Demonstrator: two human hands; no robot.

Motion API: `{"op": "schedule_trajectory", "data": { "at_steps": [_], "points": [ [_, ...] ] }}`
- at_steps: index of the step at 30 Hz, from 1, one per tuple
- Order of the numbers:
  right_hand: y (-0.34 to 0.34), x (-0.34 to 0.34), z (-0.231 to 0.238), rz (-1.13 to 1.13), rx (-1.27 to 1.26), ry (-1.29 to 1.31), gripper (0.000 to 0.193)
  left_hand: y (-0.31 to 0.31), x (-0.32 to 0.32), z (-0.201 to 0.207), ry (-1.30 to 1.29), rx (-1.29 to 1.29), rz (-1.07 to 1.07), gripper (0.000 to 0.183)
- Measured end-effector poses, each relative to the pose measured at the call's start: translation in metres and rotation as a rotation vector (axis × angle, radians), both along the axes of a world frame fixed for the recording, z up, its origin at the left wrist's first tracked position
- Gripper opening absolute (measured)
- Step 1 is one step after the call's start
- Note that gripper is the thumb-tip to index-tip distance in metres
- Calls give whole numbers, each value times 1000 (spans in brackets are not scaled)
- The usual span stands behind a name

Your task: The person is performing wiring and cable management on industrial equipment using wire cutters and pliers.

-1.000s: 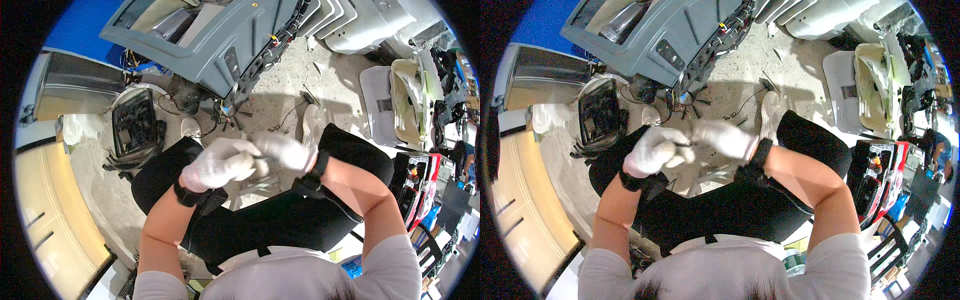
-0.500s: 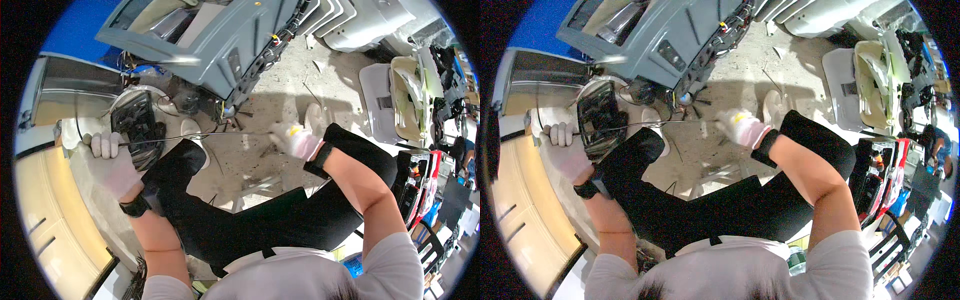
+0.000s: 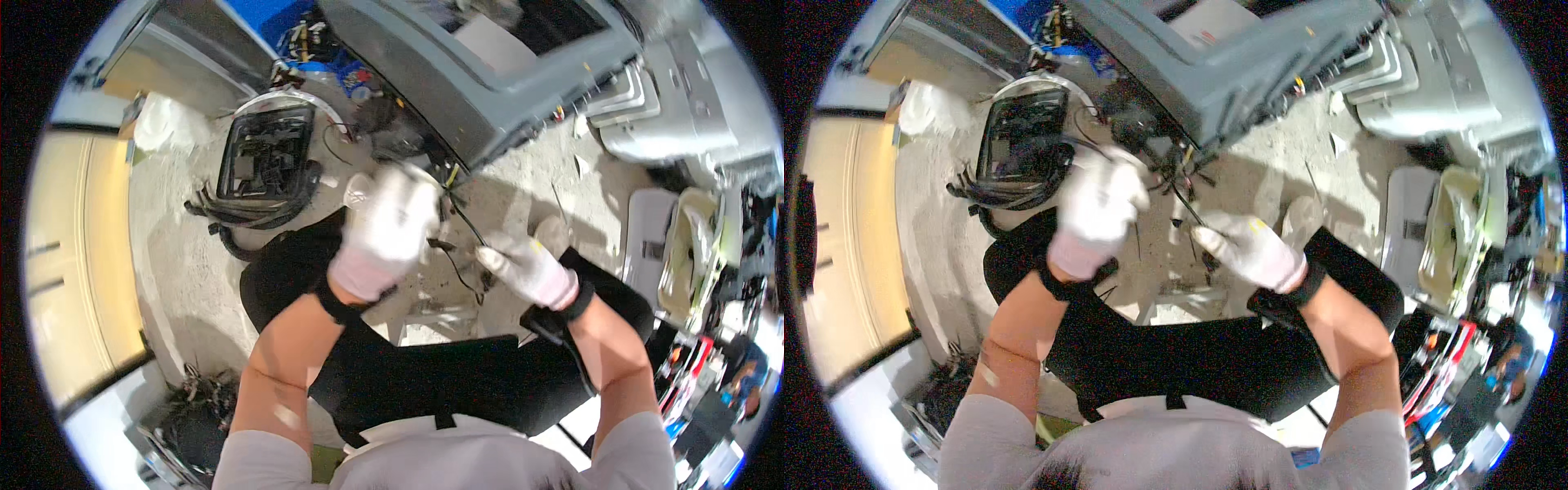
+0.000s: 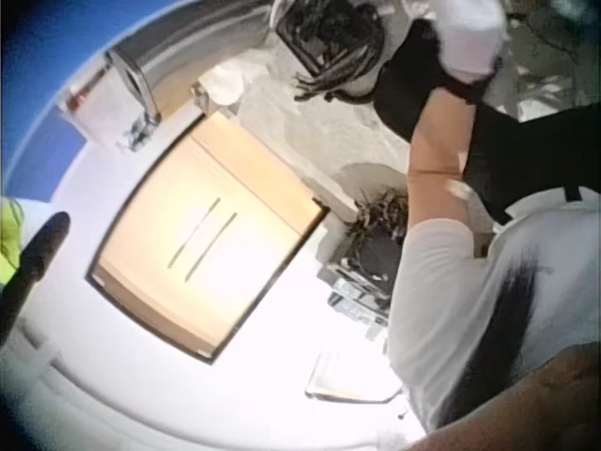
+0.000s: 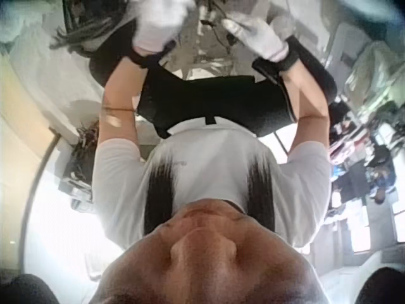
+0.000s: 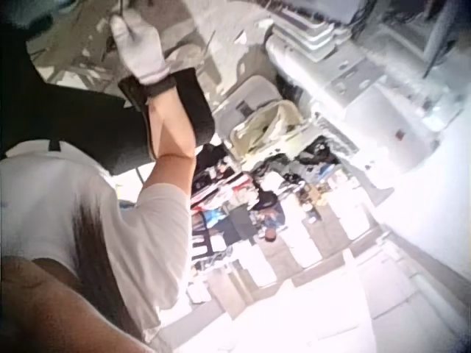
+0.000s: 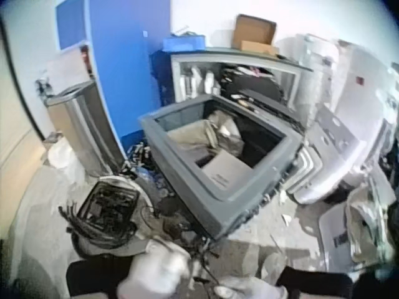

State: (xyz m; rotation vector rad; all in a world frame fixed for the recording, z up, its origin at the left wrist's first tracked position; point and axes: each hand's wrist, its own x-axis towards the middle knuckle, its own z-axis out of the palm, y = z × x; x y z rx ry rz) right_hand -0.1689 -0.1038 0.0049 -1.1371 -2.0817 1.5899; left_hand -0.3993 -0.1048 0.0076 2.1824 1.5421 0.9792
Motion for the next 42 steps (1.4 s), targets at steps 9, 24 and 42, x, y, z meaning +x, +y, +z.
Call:
{"op": "schedule_trajectory", "data": {
  "at_steps": [9, 24, 42],
  "points": [
    [4, -26, 42, -409, -623, 478, 31, -32, 11, -37, 157, -689, -663, 30],
    [26, -26, 43, -433, -394, 576, 45, -38, 17, 4, -29, -1220, -899, 54],
    [-46, -76, 71, -49, 306, -408, 26, -54, 38, -30, -179, -898, -750, 36]
  ]
}}
